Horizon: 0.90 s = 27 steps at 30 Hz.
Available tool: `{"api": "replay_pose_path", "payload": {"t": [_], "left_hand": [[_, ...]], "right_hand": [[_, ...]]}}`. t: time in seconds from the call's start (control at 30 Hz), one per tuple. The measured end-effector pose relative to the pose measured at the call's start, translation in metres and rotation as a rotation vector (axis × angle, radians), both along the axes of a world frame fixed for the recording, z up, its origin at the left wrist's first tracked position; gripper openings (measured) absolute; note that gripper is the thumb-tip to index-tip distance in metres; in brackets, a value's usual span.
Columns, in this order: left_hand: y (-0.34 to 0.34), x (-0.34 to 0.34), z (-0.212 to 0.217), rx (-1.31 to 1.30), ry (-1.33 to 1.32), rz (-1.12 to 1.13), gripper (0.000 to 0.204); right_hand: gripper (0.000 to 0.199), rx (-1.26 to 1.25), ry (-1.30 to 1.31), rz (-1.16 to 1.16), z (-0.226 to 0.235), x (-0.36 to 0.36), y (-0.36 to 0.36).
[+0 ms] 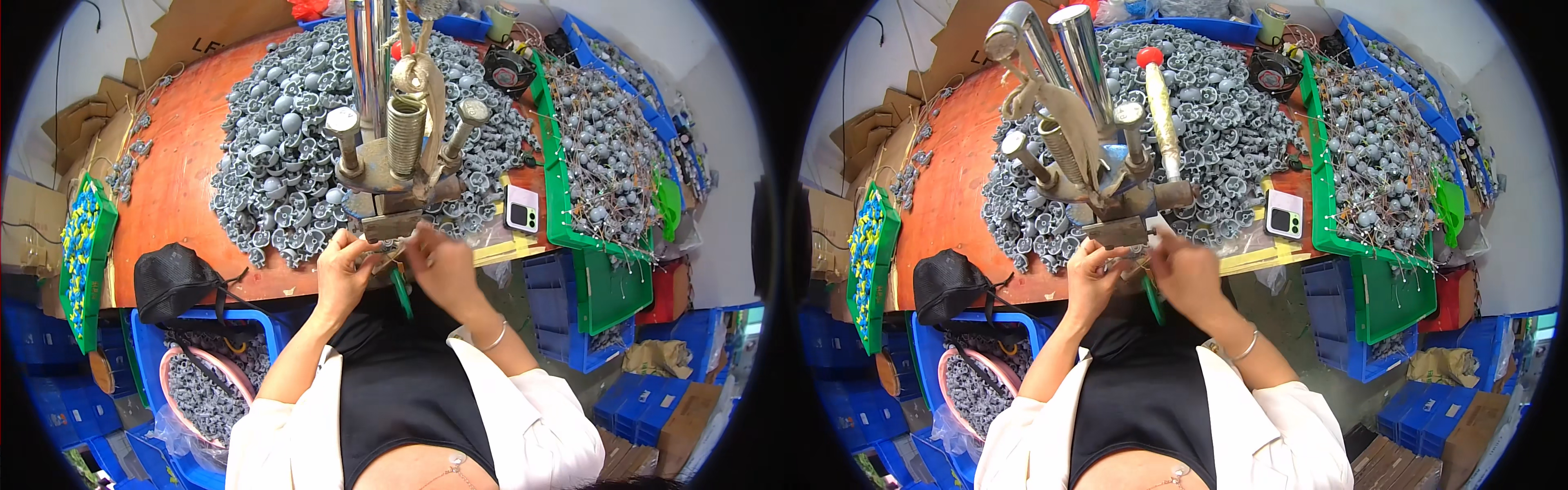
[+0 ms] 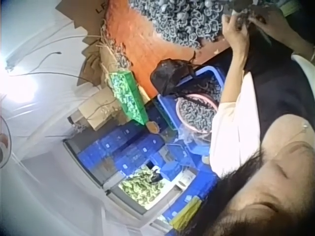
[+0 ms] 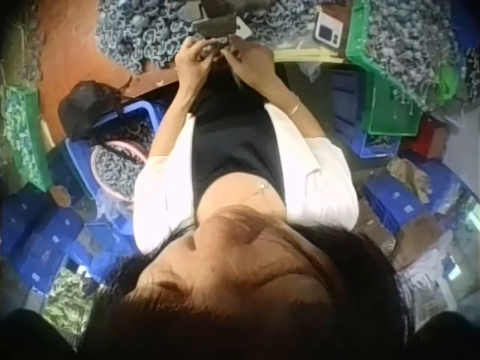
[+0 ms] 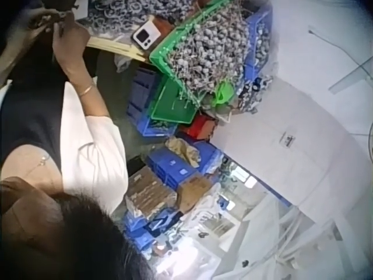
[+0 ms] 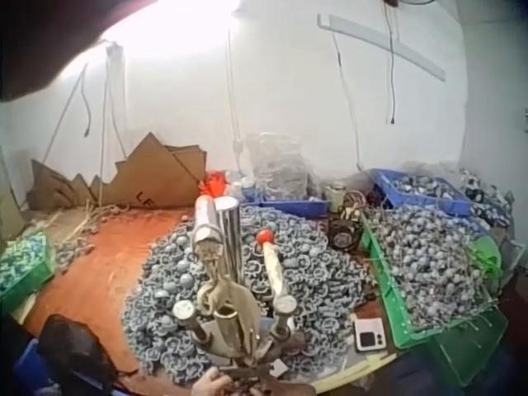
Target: The worker is using a manual press to assemble small metal components at a factory workbench.
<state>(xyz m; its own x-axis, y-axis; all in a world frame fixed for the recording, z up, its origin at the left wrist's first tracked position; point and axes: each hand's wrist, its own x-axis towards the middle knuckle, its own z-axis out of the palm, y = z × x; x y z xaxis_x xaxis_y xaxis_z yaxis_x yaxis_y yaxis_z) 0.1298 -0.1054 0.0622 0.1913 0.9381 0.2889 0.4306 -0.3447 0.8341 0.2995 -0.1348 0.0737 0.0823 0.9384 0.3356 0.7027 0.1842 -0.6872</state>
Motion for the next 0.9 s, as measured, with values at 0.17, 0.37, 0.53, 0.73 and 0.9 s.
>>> {"api": "replay_pose_path", "payload": {"t": [0.17, 0.37, 0.53, 0.73, 0.9], "left_hand": [[-0.002, 0.008, 0.006, 0.029, 0.080, -0.009, 0.024], [-0.006, 0.008, 0.008, 0.058, 0.113, 0.062, 0.021], [-0.007, 0.006, 0.013, 0.049, 0.174, 0.038, 0.017], [-0.002, 0.008, 0.013, 0.096, 0.223, -0.011, 0.016], [-0.008, 0.012, 0.014, 0.206, 0.284, 0.020, 0.013]], "right_hand": [[0.032, 0.051, 0.652, 0.112, 0.048, 0.064, 0.090], [0.066, 0.377, 0.811, 0.413, 0.124, 0.033, 0.075], [0.031, 0.728, 0.444, 0.447, 0.084, 0.022, -0.024], [0.022, 0.776, 0.373, 0.466, 0.100, 0.022, -0.009], [0.026, 0.635, 0.477, 0.350, 0.126, 0.016, 0.007]]}}
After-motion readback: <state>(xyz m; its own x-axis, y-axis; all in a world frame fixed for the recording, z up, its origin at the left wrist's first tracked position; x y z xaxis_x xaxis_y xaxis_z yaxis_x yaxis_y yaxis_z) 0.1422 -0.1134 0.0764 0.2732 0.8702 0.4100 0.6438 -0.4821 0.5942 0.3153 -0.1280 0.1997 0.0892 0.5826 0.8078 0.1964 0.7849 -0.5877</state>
